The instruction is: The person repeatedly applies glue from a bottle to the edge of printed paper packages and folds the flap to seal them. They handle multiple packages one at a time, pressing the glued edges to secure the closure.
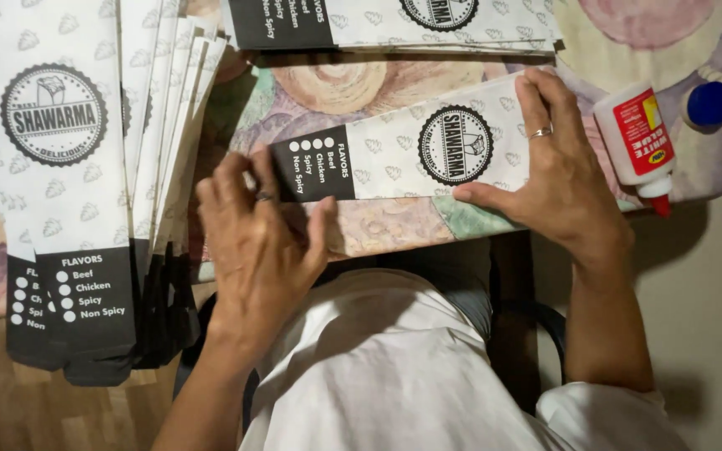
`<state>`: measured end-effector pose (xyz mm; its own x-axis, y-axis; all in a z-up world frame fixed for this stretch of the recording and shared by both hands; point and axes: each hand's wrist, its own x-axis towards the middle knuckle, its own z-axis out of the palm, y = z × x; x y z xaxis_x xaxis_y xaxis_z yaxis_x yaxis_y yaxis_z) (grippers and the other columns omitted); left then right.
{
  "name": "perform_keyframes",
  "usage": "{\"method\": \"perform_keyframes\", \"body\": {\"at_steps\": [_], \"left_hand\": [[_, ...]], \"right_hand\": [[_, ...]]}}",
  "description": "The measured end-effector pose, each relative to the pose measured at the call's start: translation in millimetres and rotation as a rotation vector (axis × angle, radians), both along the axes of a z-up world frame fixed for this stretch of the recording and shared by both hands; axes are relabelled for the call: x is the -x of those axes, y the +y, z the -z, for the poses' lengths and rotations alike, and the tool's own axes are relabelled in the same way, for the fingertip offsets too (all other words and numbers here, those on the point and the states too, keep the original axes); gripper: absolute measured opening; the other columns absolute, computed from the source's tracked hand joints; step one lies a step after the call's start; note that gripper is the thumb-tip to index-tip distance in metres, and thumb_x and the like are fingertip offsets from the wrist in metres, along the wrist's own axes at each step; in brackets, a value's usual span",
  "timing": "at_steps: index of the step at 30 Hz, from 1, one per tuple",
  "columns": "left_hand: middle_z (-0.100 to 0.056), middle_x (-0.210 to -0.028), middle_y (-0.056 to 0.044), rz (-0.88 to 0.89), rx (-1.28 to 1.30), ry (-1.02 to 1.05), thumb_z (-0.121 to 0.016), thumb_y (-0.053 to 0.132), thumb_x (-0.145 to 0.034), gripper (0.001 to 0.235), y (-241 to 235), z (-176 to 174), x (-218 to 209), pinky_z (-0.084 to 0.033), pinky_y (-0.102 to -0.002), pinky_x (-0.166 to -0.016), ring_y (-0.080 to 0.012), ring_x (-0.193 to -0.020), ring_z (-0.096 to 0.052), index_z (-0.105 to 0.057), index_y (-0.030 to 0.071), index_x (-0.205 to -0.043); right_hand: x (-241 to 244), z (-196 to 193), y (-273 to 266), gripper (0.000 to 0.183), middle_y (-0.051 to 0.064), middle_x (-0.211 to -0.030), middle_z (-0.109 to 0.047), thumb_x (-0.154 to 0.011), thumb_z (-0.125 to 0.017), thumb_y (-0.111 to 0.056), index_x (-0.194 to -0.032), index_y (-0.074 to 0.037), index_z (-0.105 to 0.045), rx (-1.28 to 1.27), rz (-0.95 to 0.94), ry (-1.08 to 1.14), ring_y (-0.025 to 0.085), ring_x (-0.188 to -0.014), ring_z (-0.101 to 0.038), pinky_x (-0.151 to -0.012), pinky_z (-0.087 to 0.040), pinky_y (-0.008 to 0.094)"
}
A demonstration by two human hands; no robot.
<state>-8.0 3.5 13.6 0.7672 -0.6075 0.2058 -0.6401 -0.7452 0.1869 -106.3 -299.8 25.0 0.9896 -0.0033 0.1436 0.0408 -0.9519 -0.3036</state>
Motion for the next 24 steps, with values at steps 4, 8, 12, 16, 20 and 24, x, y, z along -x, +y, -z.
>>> {"method": "perform_keyframes", "body": {"at_steps": [4, 8, 12, 16, 20, 24], "left_hand": [[-0.042, -0.134, -0.020, -0.181, -0.071, 0.027, -0.063, 0.043, -0.096, 0.064, -10.4, -17.2, 6.9, -0.050, -0.044, -0.092, -0.0298, -0.118, -0.045, -0.042, 0.002, -0.139], [-0.044, -0.141, -0.030, 0.300, 0.484, 0.213, -0.041, -0.022, -0.098, 0.038, -64.1, -28.0, 7.0, -0.044, -0.055, -0.123, -0.0446, -0.135, -0.048, -0.042, -0.013, -0.134], [-0.022, -0.169, -0.017, 0.429, -0.026, 0.109, -0.049, 0.016, -0.099, 0.064, -78.4, 17.1, 1.1, -0.021, -0.053, -0.127, -0.0373, -0.156, -0.018, -0.034, 0.000, -0.159], [-0.051, -0.142, -0.021, 0.340, 0.254, 0.117, -0.052, 0.002, -0.097, 0.019, -47.1, -13.1, -1.5, -0.053, -0.053, -0.104, -0.0328, -0.124, -0.062, -0.068, -0.008, -0.101], [-0.037, -0.165, -0.023, 0.170, 0.048, 0.066, -0.043, 0.028, -0.114, 0.055, -2.9, 17.2, -1.1, -0.034, -0.048, -0.123, -0.0358, -0.154, -0.035, -0.034, -0.003, -0.159], [-0.031, -0.170, -0.023, 0.246, 0.169, 0.045, -0.061, 0.017, -0.115, 0.064, 7.3, 28.1, -5.9, -0.040, -0.055, -0.123, -0.0400, -0.159, -0.035, -0.022, 0.015, -0.166]], "right_hand": [[0.5, -0.5, 1.8, 0.113, 0.029, -0.157, -0.028, -0.082, -0.085, -0.047, -0.156, 0.014, -0.024, -0.013, 0.022, 0.034, 0.045, -0.151, -0.028, -0.128, -0.026, 0.052], [0.7, -0.8, 3.2, 0.113, 0.027, -0.159, -0.025, -0.081, -0.085, -0.046, -0.155, 0.013, -0.025, -0.030, 0.062, 0.079, 0.044, -0.152, -0.025, -0.127, -0.023, 0.051], [1.6, 2.7, 2.9, 0.113, 0.029, -0.158, -0.027, -0.081, -0.087, -0.048, -0.154, 0.013, -0.026, -0.004, 0.038, 0.022, 0.045, -0.151, -0.029, -0.127, -0.026, 0.051], [2.3, 4.1, 1.7, 0.115, 0.028, -0.160, -0.023, -0.083, -0.087, -0.049, -0.156, 0.010, -0.021, -0.036, 0.053, 0.037, 0.044, -0.154, -0.025, -0.129, -0.026, 0.052], [4.7, 4.5, 0.4, 0.119, 0.023, -0.167, -0.020, -0.083, -0.087, -0.050, -0.161, 0.006, -0.017, -0.030, 0.075, 0.085, 0.039, -0.157, -0.020, -0.130, -0.024, 0.052], [20.0, -10.0, -4.0, 0.118, 0.019, -0.170, -0.020, -0.080, -0.079, -0.060, -0.162, 0.005, -0.025, -0.010, 0.074, 0.079, 0.032, -0.158, -0.019, -0.123, -0.030, 0.063]]}}
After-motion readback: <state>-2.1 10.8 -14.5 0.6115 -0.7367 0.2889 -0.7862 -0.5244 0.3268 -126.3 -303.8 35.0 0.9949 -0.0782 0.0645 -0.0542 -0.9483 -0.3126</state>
